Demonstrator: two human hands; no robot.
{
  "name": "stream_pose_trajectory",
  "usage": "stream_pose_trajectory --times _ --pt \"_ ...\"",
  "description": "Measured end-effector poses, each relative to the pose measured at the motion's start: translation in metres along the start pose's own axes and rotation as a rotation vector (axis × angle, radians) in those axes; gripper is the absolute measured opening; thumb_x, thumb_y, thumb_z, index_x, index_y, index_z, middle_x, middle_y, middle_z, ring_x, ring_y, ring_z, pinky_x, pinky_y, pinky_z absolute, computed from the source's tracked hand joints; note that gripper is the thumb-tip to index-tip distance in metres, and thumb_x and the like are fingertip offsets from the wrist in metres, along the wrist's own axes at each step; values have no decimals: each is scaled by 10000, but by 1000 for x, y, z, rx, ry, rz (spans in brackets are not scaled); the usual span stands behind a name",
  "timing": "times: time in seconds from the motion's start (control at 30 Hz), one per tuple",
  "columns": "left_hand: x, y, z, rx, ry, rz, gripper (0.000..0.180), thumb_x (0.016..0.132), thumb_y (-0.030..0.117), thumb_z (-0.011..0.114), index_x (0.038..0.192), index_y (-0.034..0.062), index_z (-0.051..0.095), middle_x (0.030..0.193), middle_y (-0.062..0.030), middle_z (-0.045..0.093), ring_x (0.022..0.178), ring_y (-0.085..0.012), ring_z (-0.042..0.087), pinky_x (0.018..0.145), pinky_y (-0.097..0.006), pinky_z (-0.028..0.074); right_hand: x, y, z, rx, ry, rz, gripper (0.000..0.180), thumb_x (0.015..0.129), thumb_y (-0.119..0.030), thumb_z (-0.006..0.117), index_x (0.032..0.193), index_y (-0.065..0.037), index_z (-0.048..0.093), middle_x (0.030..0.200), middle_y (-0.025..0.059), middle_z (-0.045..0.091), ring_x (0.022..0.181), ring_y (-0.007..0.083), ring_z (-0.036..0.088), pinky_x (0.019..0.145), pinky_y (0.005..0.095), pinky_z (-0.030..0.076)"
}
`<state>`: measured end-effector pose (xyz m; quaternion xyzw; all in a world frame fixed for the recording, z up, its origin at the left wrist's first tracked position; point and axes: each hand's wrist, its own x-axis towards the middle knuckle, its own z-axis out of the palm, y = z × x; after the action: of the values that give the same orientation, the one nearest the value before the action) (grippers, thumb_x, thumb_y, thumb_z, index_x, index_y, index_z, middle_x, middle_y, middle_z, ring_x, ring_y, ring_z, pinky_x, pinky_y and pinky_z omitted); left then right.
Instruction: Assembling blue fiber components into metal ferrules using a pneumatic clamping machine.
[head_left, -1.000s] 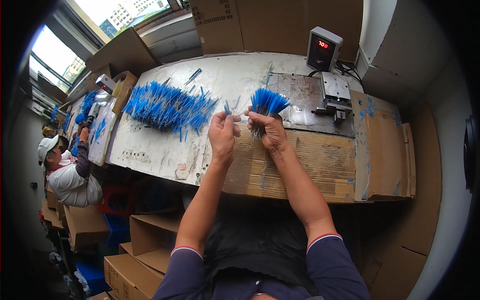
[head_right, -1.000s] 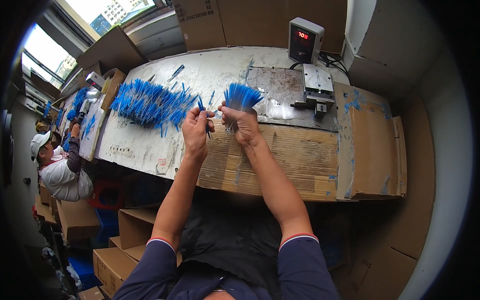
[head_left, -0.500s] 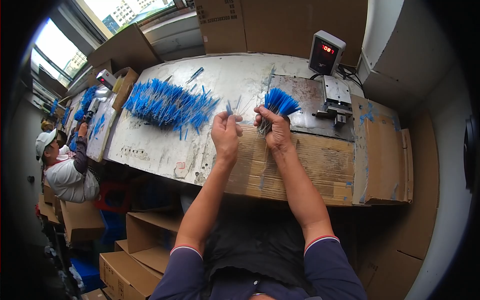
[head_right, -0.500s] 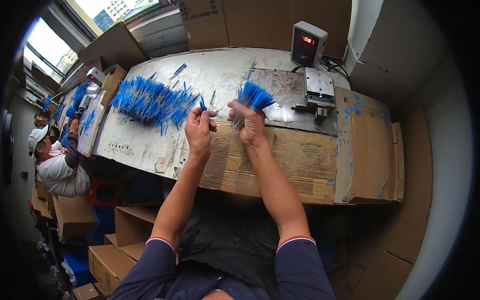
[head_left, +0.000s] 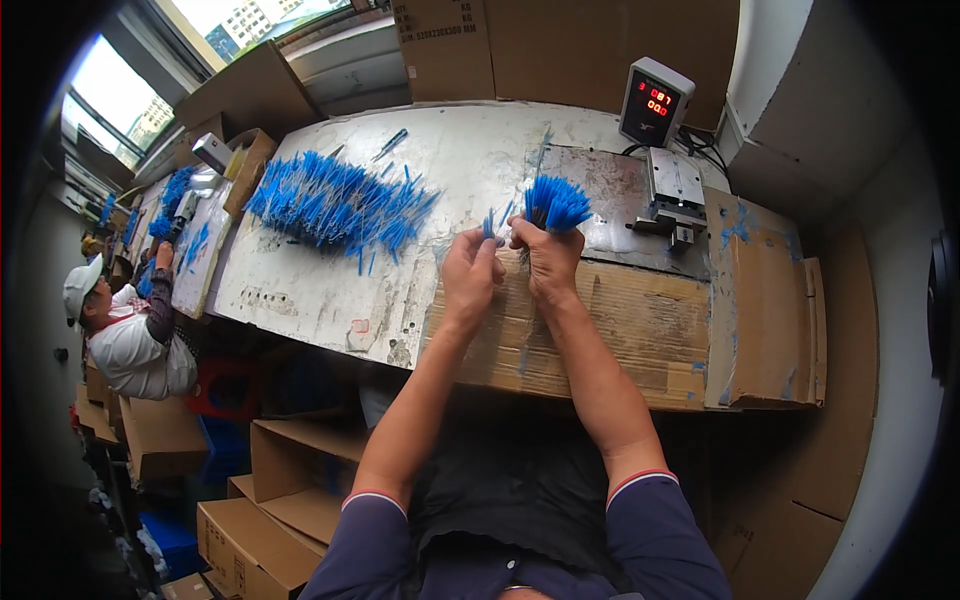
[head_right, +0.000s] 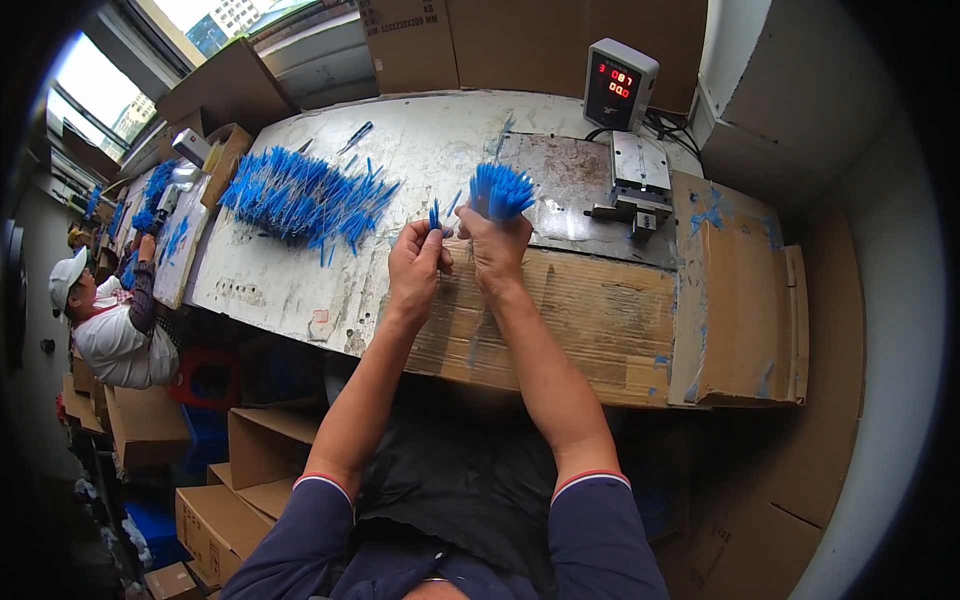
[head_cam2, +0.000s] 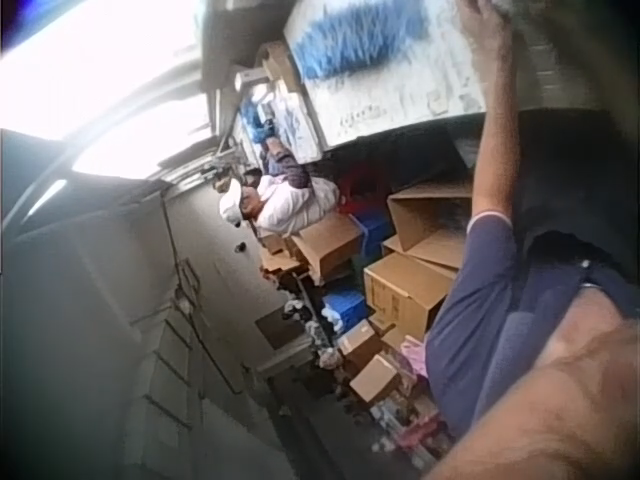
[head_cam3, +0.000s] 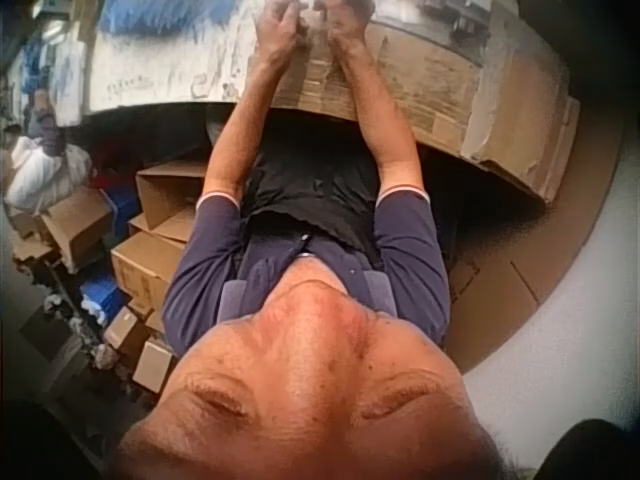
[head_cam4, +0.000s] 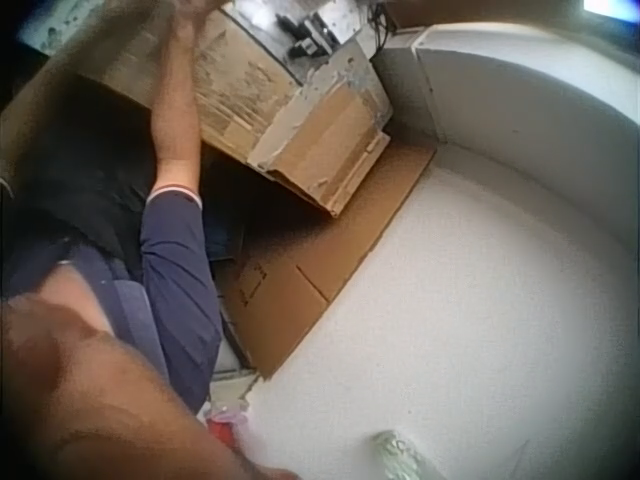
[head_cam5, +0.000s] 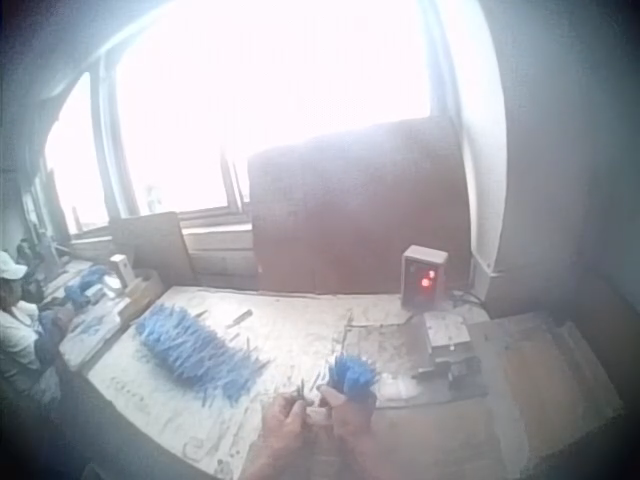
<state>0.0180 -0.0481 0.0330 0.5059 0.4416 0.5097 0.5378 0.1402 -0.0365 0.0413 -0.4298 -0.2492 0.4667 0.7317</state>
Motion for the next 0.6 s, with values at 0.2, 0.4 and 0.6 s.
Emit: stream_pose_trajectory --times 0.2,0.4,0.6 --pt "1 8 -3 -159 -65 -66 185 1065 162 528 1146 -3 552 999 -78 683 701 -96 588 668 -273 520 2 -10 1 97 134 0 123 728 34 787 787 -10 689 740 50 689 584 152 626 540 302 481" --pt "-3 5 -21 -353 -111 -133 185 1071 170 513 1154 6 539 1144 -115 664 754 -118 624 686 -293 535 24 -12 -18 348 280 -63 146 745 82 764 835 -3 687 787 82 713 594 186 650 557 320 542" --pt "-1 3 -12 -382 -1 -90 192 1072 174 515 1181 15 508 1241 -149 646 822 -140 652 715 -295 546 21 7 -18 356 248 22 154 807 67 750 925 6 672 859 111 722 676 226 694 661 356 615"
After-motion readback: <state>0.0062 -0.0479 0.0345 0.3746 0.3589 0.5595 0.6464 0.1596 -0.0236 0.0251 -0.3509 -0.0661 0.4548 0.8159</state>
